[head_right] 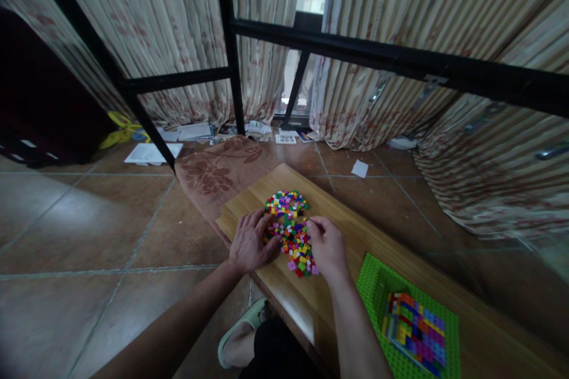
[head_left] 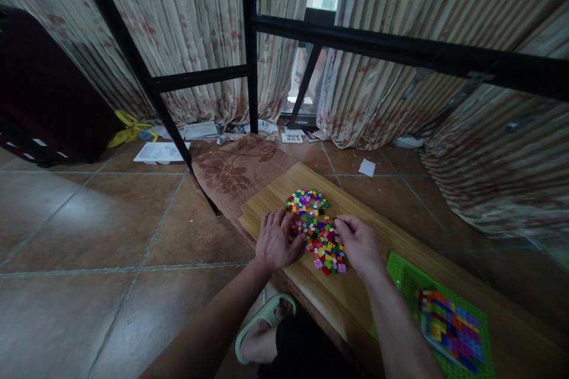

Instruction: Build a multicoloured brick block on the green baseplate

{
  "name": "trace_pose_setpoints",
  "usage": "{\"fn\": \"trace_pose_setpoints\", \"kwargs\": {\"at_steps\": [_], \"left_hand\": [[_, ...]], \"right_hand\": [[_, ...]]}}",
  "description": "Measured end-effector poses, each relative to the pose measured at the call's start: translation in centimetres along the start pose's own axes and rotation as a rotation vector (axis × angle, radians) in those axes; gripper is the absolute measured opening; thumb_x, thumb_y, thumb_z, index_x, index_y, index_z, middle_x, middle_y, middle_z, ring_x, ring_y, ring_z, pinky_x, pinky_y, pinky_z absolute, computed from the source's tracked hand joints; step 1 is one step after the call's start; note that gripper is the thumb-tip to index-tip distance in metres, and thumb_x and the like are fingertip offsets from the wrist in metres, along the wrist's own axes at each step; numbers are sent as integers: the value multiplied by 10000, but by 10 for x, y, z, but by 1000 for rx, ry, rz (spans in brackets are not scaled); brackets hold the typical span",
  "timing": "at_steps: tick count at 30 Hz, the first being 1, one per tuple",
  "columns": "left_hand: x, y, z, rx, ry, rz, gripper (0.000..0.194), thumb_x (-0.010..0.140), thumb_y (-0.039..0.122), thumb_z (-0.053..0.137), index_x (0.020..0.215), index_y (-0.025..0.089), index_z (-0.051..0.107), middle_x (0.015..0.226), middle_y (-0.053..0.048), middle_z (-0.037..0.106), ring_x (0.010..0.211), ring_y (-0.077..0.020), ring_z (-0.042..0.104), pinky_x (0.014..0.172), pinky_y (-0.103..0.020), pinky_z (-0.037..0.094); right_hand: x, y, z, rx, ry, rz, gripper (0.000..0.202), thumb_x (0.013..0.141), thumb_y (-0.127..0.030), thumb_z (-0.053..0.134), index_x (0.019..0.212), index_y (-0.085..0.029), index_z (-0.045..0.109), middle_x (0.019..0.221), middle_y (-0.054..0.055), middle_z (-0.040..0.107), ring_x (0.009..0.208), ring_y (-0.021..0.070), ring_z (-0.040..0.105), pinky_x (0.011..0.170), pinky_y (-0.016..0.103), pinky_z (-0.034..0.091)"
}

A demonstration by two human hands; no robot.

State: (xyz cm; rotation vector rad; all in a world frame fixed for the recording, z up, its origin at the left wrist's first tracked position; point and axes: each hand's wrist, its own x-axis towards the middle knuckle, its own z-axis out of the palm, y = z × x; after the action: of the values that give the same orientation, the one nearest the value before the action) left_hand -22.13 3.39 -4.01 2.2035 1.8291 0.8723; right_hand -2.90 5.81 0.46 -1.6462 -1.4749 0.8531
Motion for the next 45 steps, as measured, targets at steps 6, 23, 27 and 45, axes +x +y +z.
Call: {"fn": "trace_pose_setpoints", "kwargs": {"at_steps": [6,23,27,45], "left_hand": [[3,-4,1,9,2,12,472,852,506,538,1229,222,553,1337,-119,511,1213,-297,481,1030,-484,362],[-69,134,10,-409,-79,299,300,888,266,537,1186,240,559,1255,-68,582,1199,-216,528,1036,-396,443],[-90,178,19,-513,-299,308,264,889,240,528,1145,248,593,1139,-52,643,1089,-192,594,973,-358,500],[-97,234,41,-522,-510,403,183,926,211,457,1003,223,623,955,-39,619,898,-149,609,806,-276,527]], "right_hand": [[-84,20,-39,670,101,284,357,664,-471,771,878,-196,695,787,18,671,662,133,602,603,261,518],[-205,89,-117,845,585,438,399,595,-452,825,876,-188,721,739,28,701,609,135,633,559,260,551],[-201,86,-117,941,617,393,381,611,-437,818,879,-189,707,754,27,708,640,135,642,596,262,551],[-214,98,-108,805,642,367,352,675,-464,738,897,-193,711,840,48,733,746,196,671,694,322,531]]}}
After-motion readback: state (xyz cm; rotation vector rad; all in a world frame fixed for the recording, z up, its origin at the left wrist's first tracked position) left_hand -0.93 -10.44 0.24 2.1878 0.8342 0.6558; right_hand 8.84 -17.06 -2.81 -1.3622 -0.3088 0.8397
